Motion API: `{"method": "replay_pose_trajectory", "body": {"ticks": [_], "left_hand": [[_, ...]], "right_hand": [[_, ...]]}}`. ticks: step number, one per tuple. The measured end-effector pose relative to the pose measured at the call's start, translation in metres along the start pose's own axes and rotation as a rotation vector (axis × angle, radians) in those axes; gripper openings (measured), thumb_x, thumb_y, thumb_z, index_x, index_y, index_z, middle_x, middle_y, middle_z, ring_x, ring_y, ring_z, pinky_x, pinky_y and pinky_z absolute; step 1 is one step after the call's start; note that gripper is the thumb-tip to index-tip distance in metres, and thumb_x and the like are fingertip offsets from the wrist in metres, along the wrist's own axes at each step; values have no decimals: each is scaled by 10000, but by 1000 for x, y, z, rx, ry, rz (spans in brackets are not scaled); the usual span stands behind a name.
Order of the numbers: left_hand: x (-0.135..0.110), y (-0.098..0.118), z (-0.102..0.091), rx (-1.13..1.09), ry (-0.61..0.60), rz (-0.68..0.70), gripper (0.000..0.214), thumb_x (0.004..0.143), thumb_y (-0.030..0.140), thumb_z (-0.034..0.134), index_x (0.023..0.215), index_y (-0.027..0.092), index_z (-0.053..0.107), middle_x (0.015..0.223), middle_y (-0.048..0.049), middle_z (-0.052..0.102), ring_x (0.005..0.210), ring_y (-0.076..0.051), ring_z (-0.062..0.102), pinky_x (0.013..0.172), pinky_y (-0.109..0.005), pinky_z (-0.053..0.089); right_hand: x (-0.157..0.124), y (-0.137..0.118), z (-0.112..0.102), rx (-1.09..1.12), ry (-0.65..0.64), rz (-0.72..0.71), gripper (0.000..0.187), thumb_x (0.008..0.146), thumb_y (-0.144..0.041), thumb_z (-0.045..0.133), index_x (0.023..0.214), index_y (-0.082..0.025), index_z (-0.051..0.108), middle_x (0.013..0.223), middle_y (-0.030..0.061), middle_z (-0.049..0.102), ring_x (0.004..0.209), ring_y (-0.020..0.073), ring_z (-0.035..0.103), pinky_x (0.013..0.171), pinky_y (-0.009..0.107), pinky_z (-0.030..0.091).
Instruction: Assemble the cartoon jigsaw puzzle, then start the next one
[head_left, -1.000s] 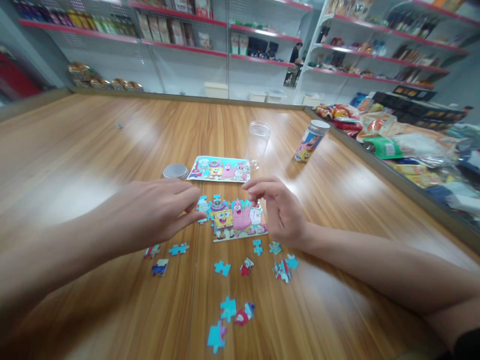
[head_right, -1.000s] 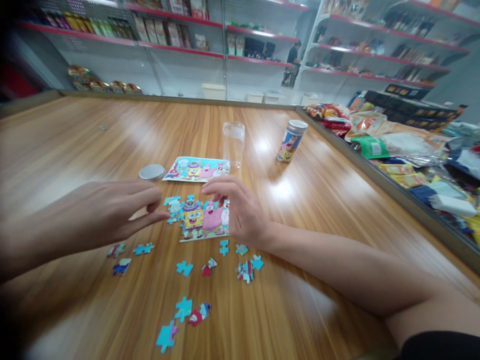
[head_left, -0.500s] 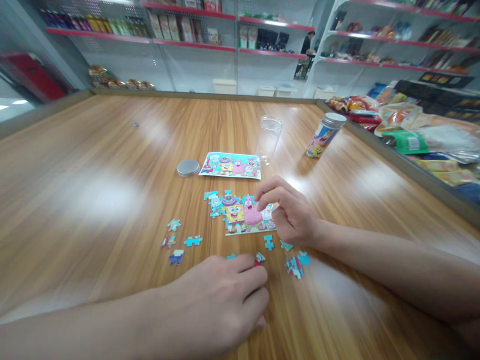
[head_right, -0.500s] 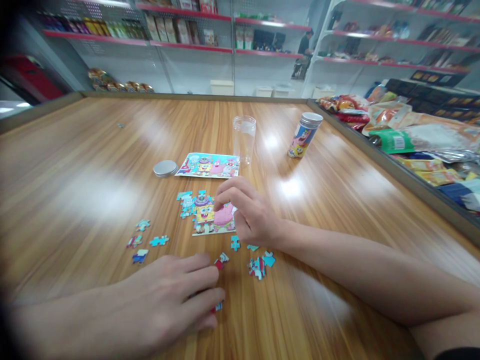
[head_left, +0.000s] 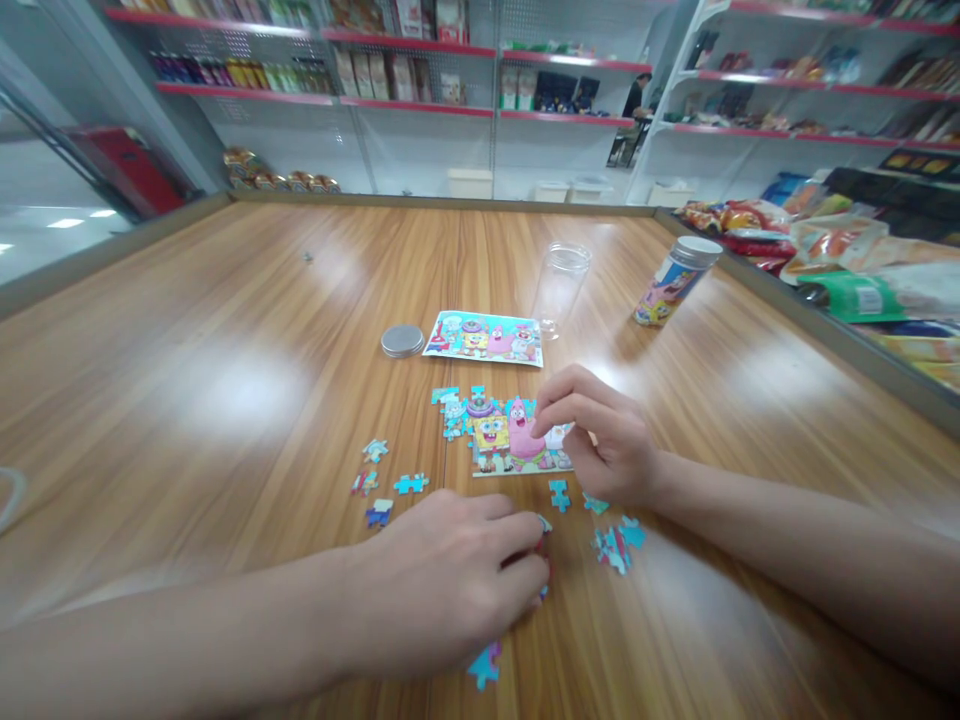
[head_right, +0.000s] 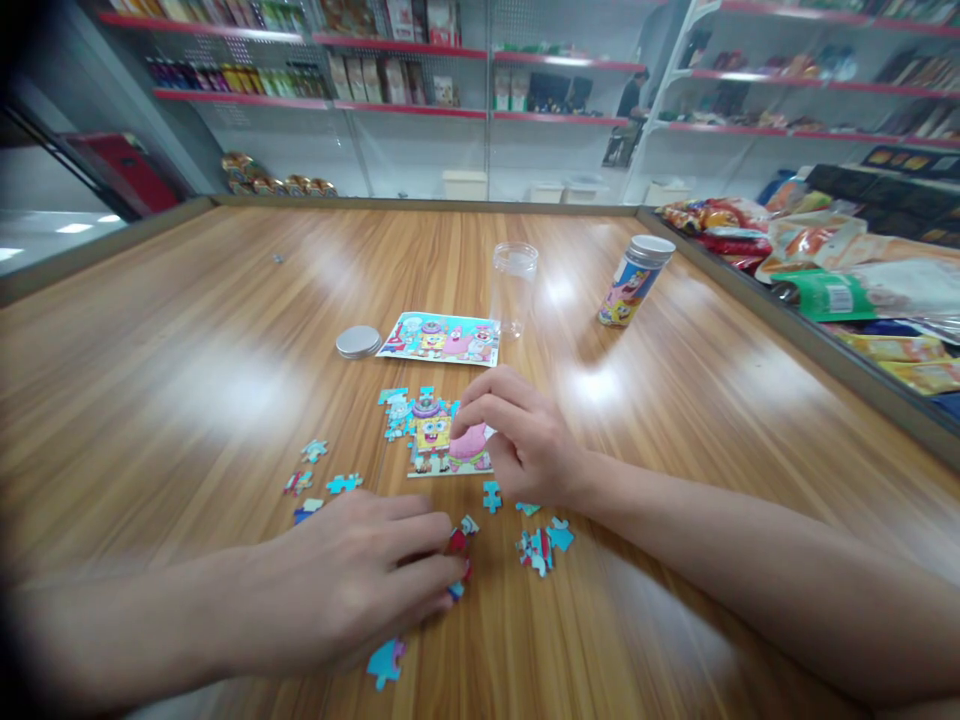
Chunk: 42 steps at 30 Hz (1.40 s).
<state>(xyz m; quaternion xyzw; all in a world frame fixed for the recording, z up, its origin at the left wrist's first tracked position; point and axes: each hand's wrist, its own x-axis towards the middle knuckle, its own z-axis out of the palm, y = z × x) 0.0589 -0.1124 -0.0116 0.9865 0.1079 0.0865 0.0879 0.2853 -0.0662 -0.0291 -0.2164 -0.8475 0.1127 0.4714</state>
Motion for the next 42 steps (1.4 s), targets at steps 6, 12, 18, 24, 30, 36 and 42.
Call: {"method": "replay_pose_trajectory", "body": {"ticks": [6, 12, 18, 24, 30, 36, 42], "left_hand": [[-1, -1, 1, -1, -49, -53, 191, 1042, 286, 442, 971, 190, 592, 898, -24, 639, 713, -200, 594, 519, -338, 443], [-3, -4, 1, 23, -65, -42, 200, 1051, 302, 418, 1051, 209, 595, 903, -11, 654, 624, -177, 583, 464, -322, 372], [-5, -5, 3, -11, -85, -91, 168, 1025, 296, 474, 997, 200, 609, 884, -7, 670, 605, -170, 589, 460, -312, 356], [-2, -10, -1, -73, -80, -106, 132, 986, 315, 569, 1020, 192, 605, 925, -17, 688, 656, -171, 622, 493, -288, 388], [-1, -10, -5, -118, -81, -112, 154, 964, 334, 612, 1045, 203, 605, 1027, -25, 687, 706, -167, 650, 510, -284, 426], [1, -6, -7, -220, -55, -83, 136, 936, 320, 667, 981, 197, 632, 927, 2, 721, 687, -149, 661, 512, -267, 423], [2, -23, -8, -492, 312, -201, 51, 932, 151, 645, 909, 178, 680, 811, 23, 714, 617, -73, 569, 581, -198, 427]], "right_hand": [[2, 0, 1, -14, 18, -1, 365, 754, 50, 423, 932, -176, 649, 906, 68, 585, 854, 191, 598, 708, 341, 525], [3, -1, 0, -23, 5, -12, 366, 774, 46, 422, 928, -191, 655, 905, 62, 592, 860, 187, 605, 708, 336, 534], [3, -2, 1, -33, 15, -21, 355, 788, 50, 418, 908, -185, 655, 879, 56, 594, 832, 174, 599, 696, 327, 530], [3, -2, 0, -34, 16, -30, 346, 796, 51, 425, 902, -182, 659, 881, 55, 594, 827, 170, 598, 689, 322, 521], [1, 0, 0, -21, -9, -17, 337, 792, 55, 436, 910, -157, 670, 908, 76, 595, 843, 178, 596, 699, 328, 517], [1, -1, -2, -2, -22, -7, 342, 801, 67, 446, 921, -148, 684, 898, 77, 597, 829, 169, 599, 678, 303, 504], [-3, -1, -5, 106, -140, -37, 312, 785, 16, 509, 1012, -141, 655, 881, 82, 650, 790, 184, 609, 671, 333, 497]]}}
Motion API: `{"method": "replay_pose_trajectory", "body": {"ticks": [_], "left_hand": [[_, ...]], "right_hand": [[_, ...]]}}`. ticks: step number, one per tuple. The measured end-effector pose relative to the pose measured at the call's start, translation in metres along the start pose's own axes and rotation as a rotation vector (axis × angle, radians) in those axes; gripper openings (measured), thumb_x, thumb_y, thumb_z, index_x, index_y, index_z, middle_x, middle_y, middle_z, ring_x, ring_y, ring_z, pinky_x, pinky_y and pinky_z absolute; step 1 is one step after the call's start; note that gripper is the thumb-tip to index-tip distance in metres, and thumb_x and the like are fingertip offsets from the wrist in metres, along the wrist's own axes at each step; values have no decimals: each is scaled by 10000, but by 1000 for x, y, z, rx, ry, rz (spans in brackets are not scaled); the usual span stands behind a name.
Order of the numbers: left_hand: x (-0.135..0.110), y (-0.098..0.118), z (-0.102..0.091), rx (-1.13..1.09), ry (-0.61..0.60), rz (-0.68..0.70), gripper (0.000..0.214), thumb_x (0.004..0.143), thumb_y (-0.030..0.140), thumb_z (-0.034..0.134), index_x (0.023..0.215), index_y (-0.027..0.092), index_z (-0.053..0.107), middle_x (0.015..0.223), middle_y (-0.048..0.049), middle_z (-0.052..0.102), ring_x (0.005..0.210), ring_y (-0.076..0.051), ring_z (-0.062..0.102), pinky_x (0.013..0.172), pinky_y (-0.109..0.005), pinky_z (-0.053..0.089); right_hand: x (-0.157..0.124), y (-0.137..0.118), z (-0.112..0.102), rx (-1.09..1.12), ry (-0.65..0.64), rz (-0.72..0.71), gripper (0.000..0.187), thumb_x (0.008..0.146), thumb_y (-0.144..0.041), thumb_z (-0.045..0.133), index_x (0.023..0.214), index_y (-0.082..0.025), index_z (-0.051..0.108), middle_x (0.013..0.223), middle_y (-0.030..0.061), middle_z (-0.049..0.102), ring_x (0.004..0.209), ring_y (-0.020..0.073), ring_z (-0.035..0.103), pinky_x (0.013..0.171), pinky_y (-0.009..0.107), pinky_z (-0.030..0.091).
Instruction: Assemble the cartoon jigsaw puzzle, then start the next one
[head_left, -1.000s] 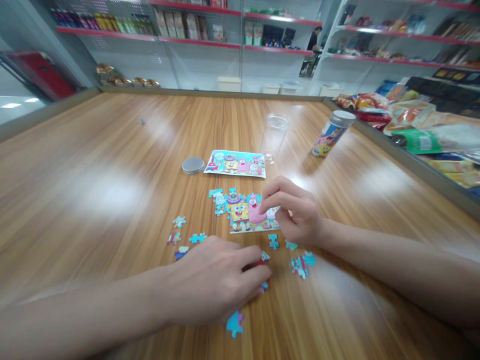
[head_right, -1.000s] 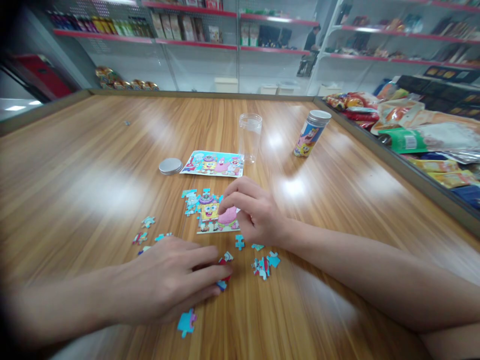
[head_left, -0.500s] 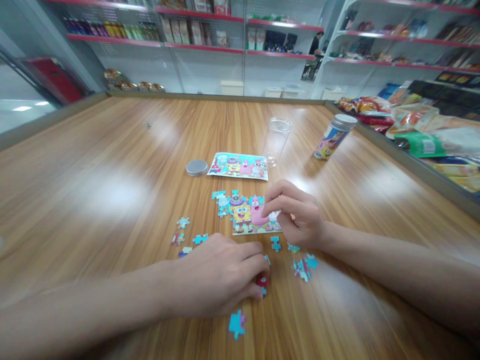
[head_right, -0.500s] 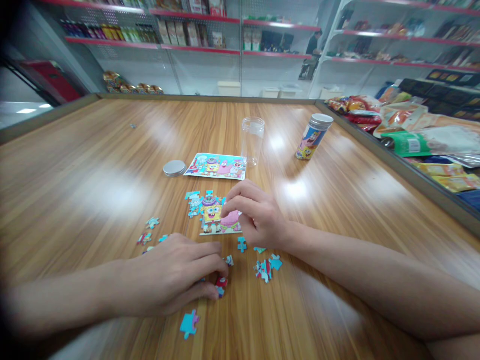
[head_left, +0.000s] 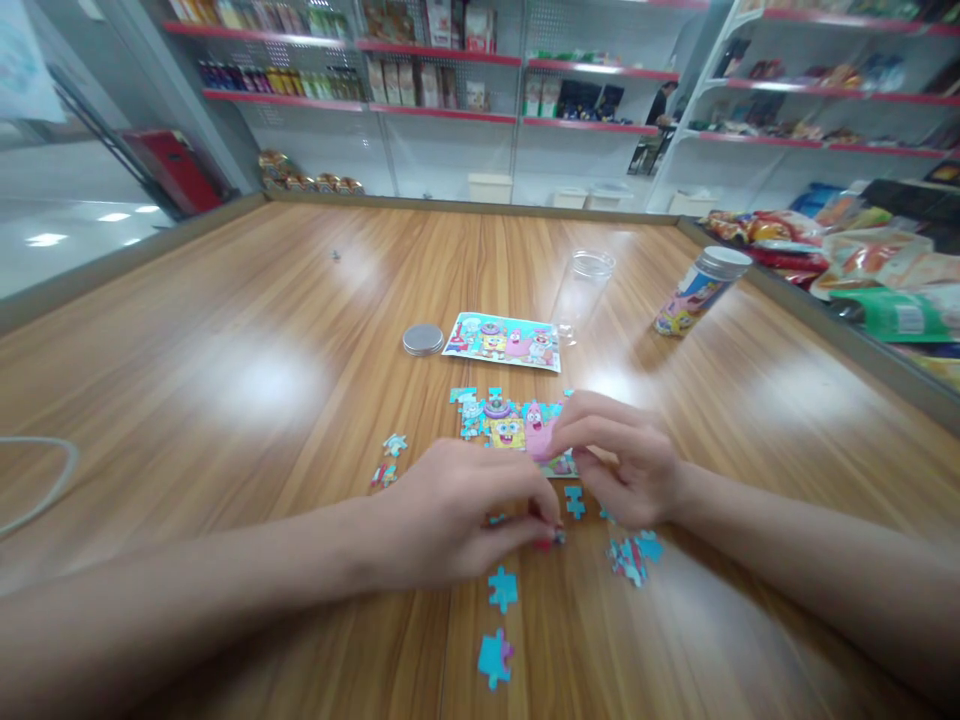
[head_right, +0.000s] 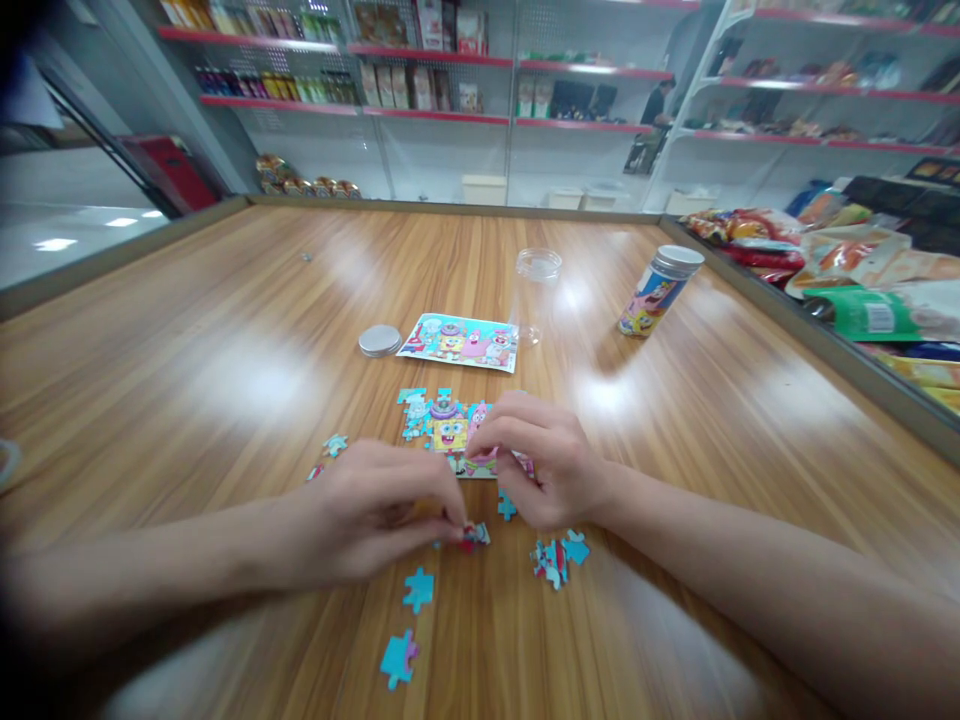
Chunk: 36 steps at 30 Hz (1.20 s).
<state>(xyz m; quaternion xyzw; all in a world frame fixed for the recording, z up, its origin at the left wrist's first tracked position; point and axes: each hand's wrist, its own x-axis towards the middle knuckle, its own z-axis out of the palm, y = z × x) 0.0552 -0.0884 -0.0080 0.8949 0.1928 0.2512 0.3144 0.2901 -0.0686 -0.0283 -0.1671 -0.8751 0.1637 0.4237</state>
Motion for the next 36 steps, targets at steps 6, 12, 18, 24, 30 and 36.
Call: {"method": "replay_pose_trajectory", "body": {"ticks": [6, 12, 18, 24, 30, 36], "left_hand": [[8, -20, -4, -290, 283, -320, 119, 885, 266, 708, 866, 149, 701, 617, 49, 583, 467, -44, 387, 434, -180, 295], [11, -20, -6, -443, 291, -462, 220, 861, 336, 713, 906, 121, 708, 833, -45, 722, 644, -121, 632, 578, -228, 505], [8, -21, -8, -416, 281, -406, 221, 900, 317, 658, 989, 125, 719, 808, -38, 694, 627, -106, 587, 551, -218, 467], [5, -20, -4, -371, 210, -350, 233, 890, 297, 686, 1052, 131, 707, 741, 4, 646, 479, -35, 415, 429, -180, 296], [13, -22, -23, -345, 219, -474, 202, 879, 320, 678, 961, 136, 669, 839, -14, 704, 467, -26, 453, 418, -156, 340], [14, -56, -60, 160, 230, -603, 195, 817, 335, 691, 884, 153, 707, 870, -44, 737, 783, -167, 675, 668, -252, 514]], "right_hand": [[1, 3, 3, -106, -104, -6, 286, 851, -200, 696, 1120, -146, 613, 897, 80, 693, 801, 202, 625, 719, 360, 508], [1, 3, 5, -275, -30, -6, 267, 882, -274, 733, 1101, -170, 621, 827, 49, 688, 722, 174, 599, 658, 317, 491], [0, 3, 4, -305, 18, -10, 321, 864, -296, 770, 1122, -165, 632, 813, 45, 691, 716, 173, 611, 649, 311, 494], [-3, 4, 5, -329, 13, -34, 324, 855, -352, 788, 1063, -157, 634, 800, 45, 701, 705, 175, 632, 650, 317, 493], [-1, 5, 5, -309, 6, 19, 311, 886, -391, 749, 1069, -164, 642, 824, 39, 696, 737, 168, 634, 670, 309, 497], [3, 6, 1, -288, 65, 133, 98, 959, -211, 599, 989, -149, 670, 763, 24, 658, 676, 131, 597, 630, 272, 475]]}}
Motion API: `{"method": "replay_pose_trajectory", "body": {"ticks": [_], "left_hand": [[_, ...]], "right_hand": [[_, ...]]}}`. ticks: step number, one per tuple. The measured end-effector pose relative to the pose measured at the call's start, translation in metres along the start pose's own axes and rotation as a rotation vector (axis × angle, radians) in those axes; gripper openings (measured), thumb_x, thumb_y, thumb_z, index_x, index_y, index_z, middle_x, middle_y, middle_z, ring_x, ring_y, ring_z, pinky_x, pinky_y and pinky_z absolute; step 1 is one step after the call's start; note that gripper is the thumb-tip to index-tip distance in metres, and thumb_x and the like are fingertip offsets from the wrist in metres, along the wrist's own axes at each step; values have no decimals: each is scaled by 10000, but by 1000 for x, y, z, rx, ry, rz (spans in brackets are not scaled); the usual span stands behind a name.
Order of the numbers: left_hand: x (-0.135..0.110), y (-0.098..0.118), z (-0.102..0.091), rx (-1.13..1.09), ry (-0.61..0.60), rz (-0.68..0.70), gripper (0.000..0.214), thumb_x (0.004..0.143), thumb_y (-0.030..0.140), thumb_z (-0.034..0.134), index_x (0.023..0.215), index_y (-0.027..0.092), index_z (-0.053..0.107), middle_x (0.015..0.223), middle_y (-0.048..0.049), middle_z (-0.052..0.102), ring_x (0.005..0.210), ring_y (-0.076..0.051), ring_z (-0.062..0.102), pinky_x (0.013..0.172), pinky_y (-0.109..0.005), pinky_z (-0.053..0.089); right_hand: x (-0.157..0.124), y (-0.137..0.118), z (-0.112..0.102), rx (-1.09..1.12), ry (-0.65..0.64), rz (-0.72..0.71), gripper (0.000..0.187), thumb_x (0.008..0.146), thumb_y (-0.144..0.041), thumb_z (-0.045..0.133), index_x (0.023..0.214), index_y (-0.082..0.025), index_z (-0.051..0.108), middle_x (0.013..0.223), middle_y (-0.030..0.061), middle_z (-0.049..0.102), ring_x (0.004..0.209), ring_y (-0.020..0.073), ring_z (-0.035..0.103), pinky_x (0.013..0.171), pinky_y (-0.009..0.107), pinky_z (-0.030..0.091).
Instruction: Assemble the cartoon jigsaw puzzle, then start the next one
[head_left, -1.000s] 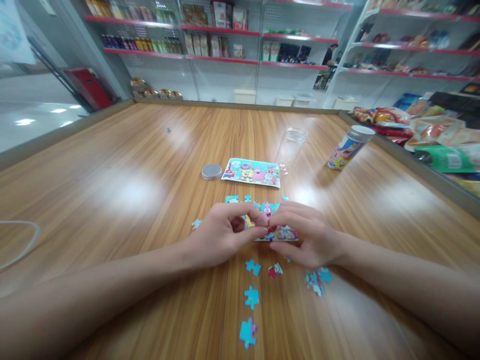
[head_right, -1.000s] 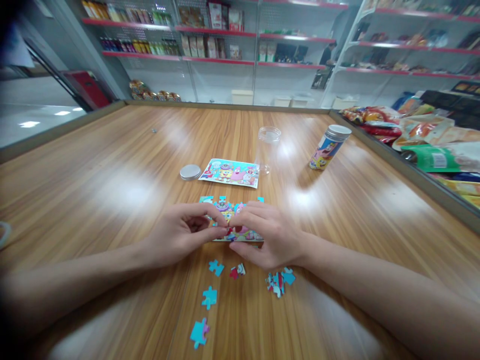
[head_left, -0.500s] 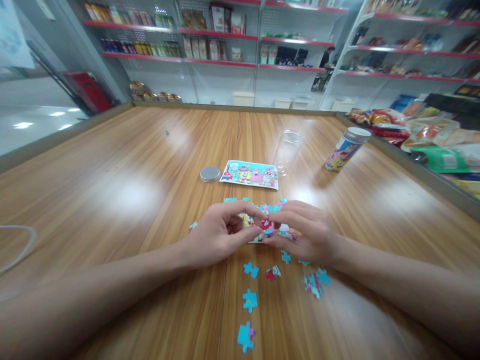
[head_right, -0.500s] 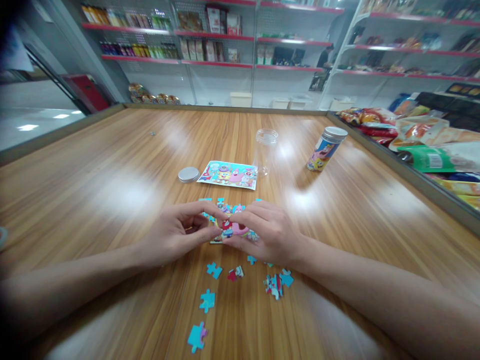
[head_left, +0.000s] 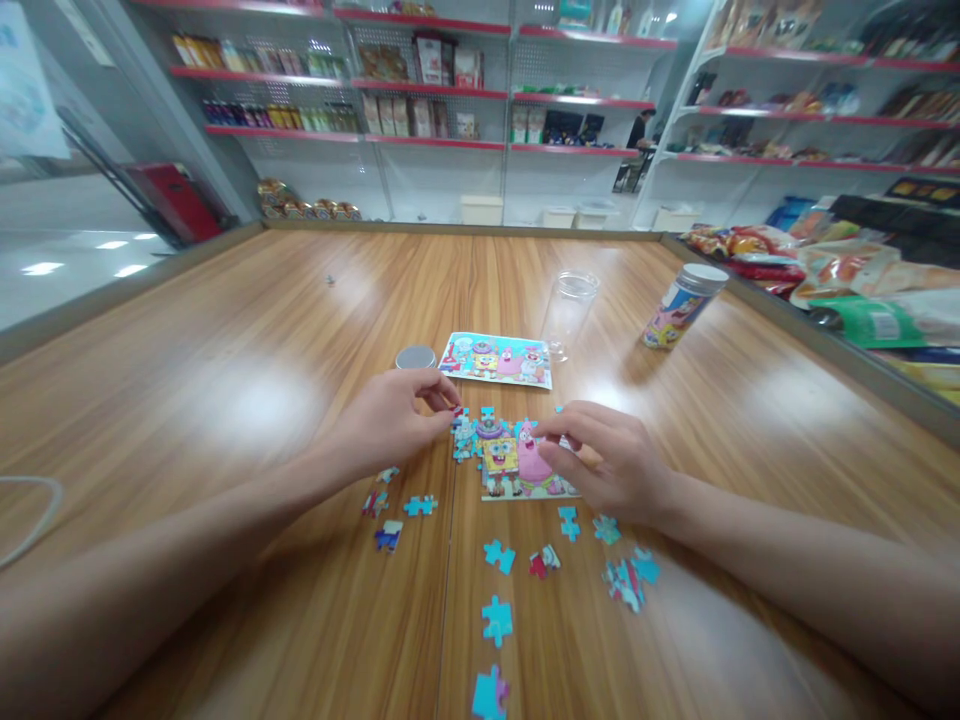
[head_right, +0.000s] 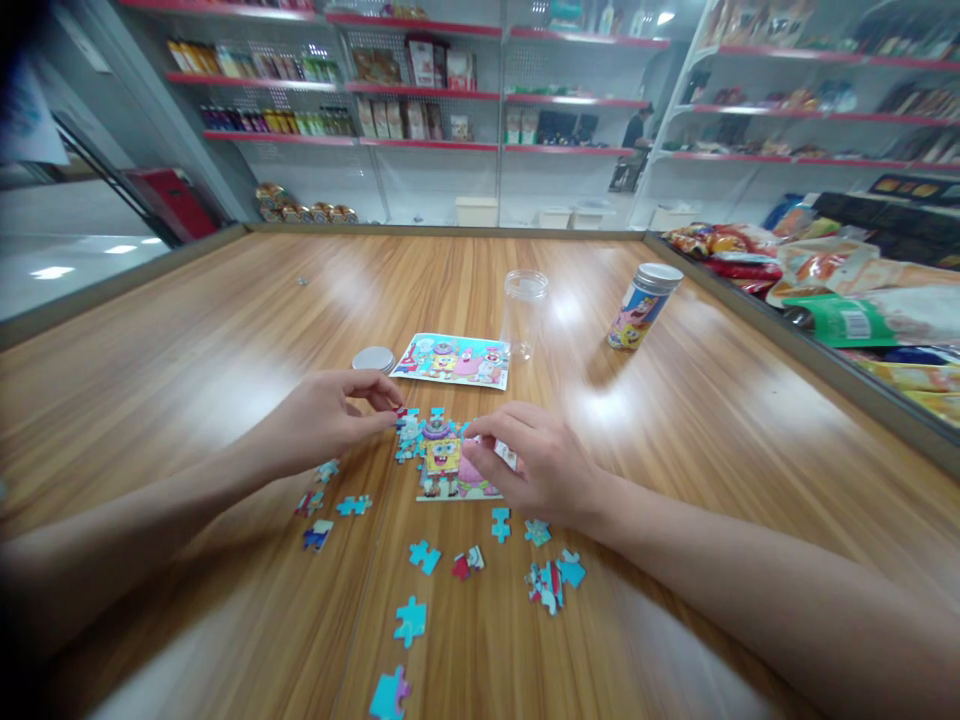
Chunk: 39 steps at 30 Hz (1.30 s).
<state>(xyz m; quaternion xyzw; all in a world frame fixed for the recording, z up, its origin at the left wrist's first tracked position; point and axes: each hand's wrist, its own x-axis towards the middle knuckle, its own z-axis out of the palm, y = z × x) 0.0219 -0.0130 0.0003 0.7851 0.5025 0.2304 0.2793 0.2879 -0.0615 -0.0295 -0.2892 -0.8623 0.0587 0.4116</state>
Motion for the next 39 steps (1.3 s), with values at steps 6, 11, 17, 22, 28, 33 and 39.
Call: {"method": "replay_pose_trajectory", "body": {"ticks": [6, 11, 17, 22, 28, 33, 39], "left_hand": [[7, -25, -10, 123, -164, -51, 182, 789, 332, 658, 867, 171, 694, 765, -19, 730, 710, -166, 674, 634, -248, 485], [6, -22, -16, 163, -220, -109, 165, 754, 310, 652, 847, 175, 670, 725, -3, 711, 674, -165, 657, 603, -248, 450], [6, -16, -14, 183, -239, -91, 166, 760, 313, 649, 847, 172, 637, 706, -1, 680, 658, -164, 629, 597, -251, 430], [6, -19, -15, 185, -231, -74, 150, 761, 301, 660, 848, 181, 637, 726, -2, 688, 672, -168, 637, 591, -251, 429], [4, -12, -16, 251, -227, -52, 111, 761, 248, 656, 851, 183, 649, 766, -4, 715, 716, -172, 660, 621, -252, 431], [6, -15, -20, 243, -251, -73, 115, 753, 250, 670, 843, 182, 650, 767, -5, 720, 705, -171, 665, 618, -254, 441], [6, -14, -28, 249, -302, -120, 95, 742, 232, 695, 812, 173, 668, 740, -2, 723, 683, -162, 665, 608, -246, 433]], "right_hand": [[1, -1, -1, -3, 1, 18, 110, 955, -169, 563, 941, -149, 670, 754, 27, 658, 661, 129, 579, 613, 268, 466], [0, 0, 0, 15, -3, 15, 113, 949, -147, 560, 913, -143, 667, 750, 31, 654, 675, 129, 587, 618, 261, 466], [-2, 2, 1, 14, -29, 20, 126, 957, -163, 548, 937, -162, 672, 772, 36, 654, 698, 144, 595, 634, 275, 472], [-1, 1, 0, 10, -39, 16, 134, 952, -164, 545, 905, -169, 670, 733, 27, 631, 678, 149, 577, 616, 275, 457], [-1, 2, 0, 13, -58, 18, 125, 949, -151, 552, 883, -166, 658, 727, 32, 619, 674, 153, 560, 616, 289, 440], [-3, 3, 0, 15, -73, 36, 118, 942, -146, 569, 870, -157, 662, 721, 37, 606, 674, 158, 544, 615, 301, 426], [-3, 4, -1, 24, -80, 31, 112, 936, -129, 574, 876, -162, 662, 729, 37, 610, 678, 155, 549, 620, 302, 428]]}}
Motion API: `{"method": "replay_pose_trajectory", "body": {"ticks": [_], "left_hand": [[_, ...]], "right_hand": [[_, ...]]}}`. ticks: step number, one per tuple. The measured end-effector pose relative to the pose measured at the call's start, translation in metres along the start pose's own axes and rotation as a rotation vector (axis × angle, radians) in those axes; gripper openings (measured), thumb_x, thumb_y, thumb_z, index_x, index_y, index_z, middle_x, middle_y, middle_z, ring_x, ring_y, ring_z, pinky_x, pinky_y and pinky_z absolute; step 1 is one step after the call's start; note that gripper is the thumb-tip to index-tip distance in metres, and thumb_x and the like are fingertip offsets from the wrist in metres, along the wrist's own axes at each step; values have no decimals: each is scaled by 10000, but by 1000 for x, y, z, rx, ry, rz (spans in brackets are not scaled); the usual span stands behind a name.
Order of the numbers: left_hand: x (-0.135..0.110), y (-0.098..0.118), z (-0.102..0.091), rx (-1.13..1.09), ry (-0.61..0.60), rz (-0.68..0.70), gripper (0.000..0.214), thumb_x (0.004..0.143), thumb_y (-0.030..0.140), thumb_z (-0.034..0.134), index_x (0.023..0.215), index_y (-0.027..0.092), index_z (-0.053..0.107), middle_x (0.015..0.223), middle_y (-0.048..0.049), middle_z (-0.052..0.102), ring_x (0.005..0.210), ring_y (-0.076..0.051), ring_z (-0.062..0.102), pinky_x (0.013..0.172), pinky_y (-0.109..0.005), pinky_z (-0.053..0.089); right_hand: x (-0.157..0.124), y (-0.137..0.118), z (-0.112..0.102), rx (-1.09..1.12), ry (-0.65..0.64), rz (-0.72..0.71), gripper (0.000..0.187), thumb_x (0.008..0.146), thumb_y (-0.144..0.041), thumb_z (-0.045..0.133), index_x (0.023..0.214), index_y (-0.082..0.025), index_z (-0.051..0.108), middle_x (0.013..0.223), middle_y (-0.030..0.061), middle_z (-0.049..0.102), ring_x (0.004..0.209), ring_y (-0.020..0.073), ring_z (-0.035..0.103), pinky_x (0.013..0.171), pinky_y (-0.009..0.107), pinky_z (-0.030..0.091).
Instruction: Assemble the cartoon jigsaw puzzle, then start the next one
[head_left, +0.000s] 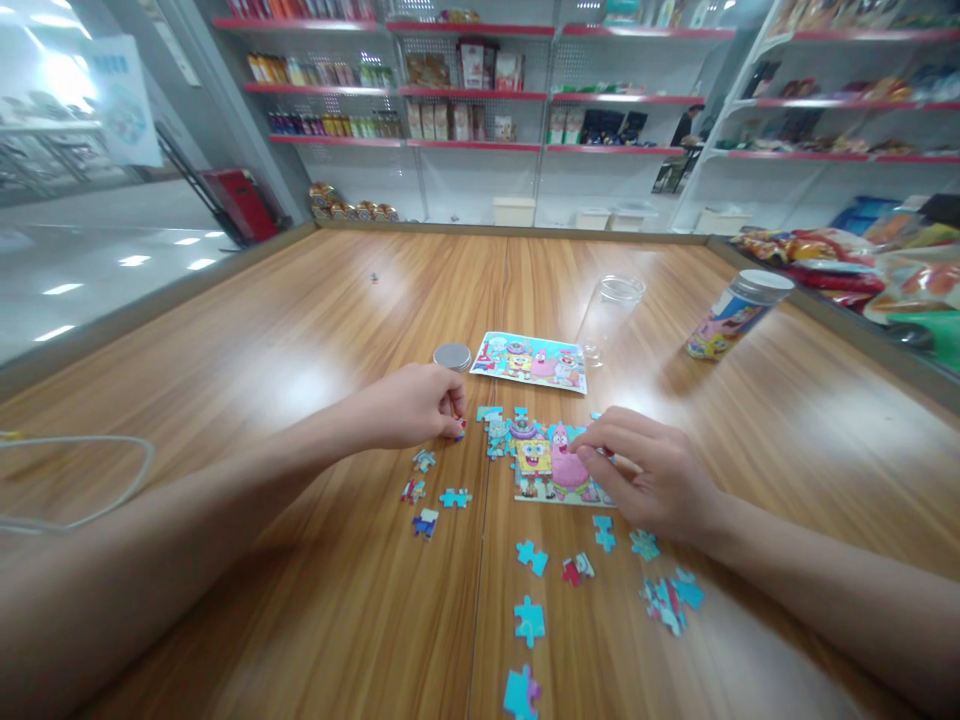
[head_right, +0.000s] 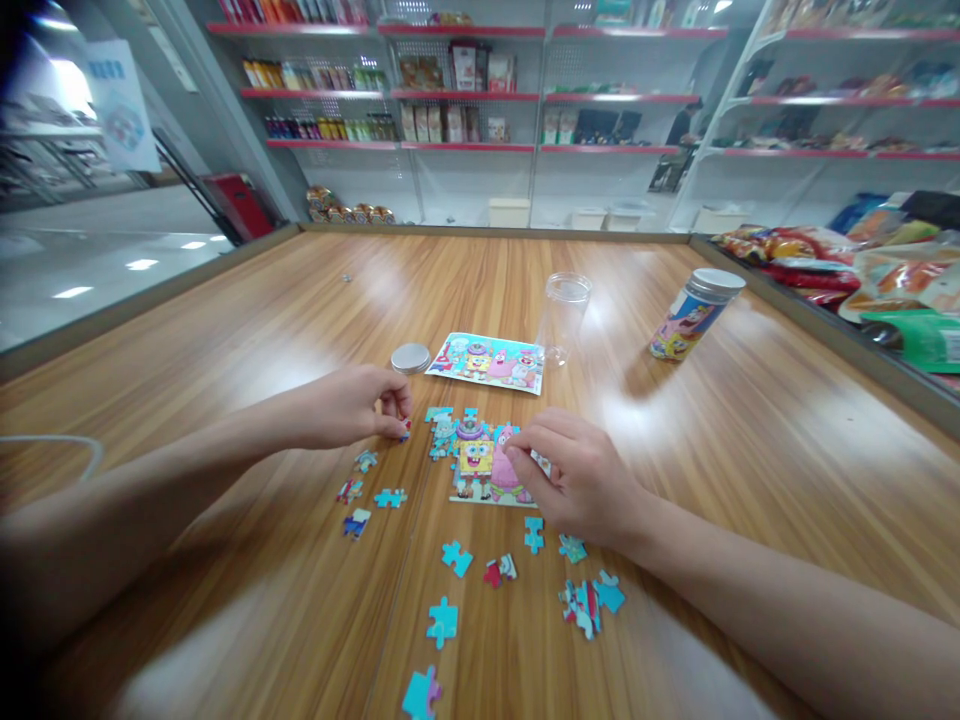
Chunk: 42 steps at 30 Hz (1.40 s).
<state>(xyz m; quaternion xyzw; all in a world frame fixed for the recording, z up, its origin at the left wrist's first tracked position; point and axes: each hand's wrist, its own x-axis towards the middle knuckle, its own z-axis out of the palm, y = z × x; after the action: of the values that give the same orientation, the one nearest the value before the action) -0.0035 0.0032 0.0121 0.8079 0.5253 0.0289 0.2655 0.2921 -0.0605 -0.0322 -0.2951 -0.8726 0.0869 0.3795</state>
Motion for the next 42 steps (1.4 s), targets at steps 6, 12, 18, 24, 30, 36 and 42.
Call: {"method": "replay_pose_trajectory", "body": {"ticks": [6, 12, 18, 24, 30, 36, 42], "left_hand": [[-5, 5, -5, 199, -101, -32, 79, 762, 228, 714, 827, 184, 709, 754, -9, 718, 690, -167, 645, 580, -248, 383], [-11, 7, -20, 273, -124, -22, 154, 813, 340, 736, 851, 193, 712, 806, -7, 718, 691, -158, 625, 570, -253, 363], [-32, 13, -27, 496, -295, 97, 221, 726, 400, 817, 822, 227, 717, 769, -5, 699, 680, -179, 607, 545, -262, 309], [-48, 26, -11, 689, -283, 214, 47, 777, 205, 734, 823, 214, 726, 748, -39, 715, 690, -221, 636, 549, -292, 294], [-49, 29, -11, 704, -270, 254, 55, 782, 184, 719, 827, 212, 730, 736, -42, 715, 660, -212, 633, 544, -294, 303], [-42, 26, -10, 678, -224, 257, 56, 829, 225, 712, 879, 225, 735, 777, -47, 720, 721, -219, 656, 570, -298, 334], [-40, 33, -9, 662, -197, 268, 48, 845, 246, 725, 881, 219, 707, 794, -35, 709, 727, -202, 651, 574, -290, 335]], "right_hand": [[-2, 2, 0, 9, -22, 38, 97, 928, -128, 589, 883, -163, 667, 752, 41, 616, 702, 161, 557, 639, 310, 430], [-3, 0, -2, 13, -29, 42, 108, 926, -121, 588, 870, -154, 675, 738, 41, 607, 692, 161, 554, 631, 312, 421], [-3, 1, -1, 14, -33, 51, 101, 925, -126, 593, 876, -156, 675, 742, 42, 605, 687, 161, 553, 631, 313, 422], [-3, 1, -1, 18, -24, 50, 99, 919, -125, 602, 873, -162, 682, 731, 37, 599, 677, 159, 551, 622, 309, 419], [-3, 1, -1, 13, -27, 42, 97, 920, -123, 599, 874, -162, 675, 734, 36, 599, 678, 156, 547, 621, 307, 416], [-4, 1, -1, 3, -34, 49, 110, 927, -132, 586, 865, -161, 672, 722, 35, 590, 672, 157, 541, 619, 310, 413], [-3, 0, -1, 1, -36, 42, 113, 926, -132, 585, 853, -160, 667, 717, 35, 588, 665, 156, 537, 616, 308, 411]]}}
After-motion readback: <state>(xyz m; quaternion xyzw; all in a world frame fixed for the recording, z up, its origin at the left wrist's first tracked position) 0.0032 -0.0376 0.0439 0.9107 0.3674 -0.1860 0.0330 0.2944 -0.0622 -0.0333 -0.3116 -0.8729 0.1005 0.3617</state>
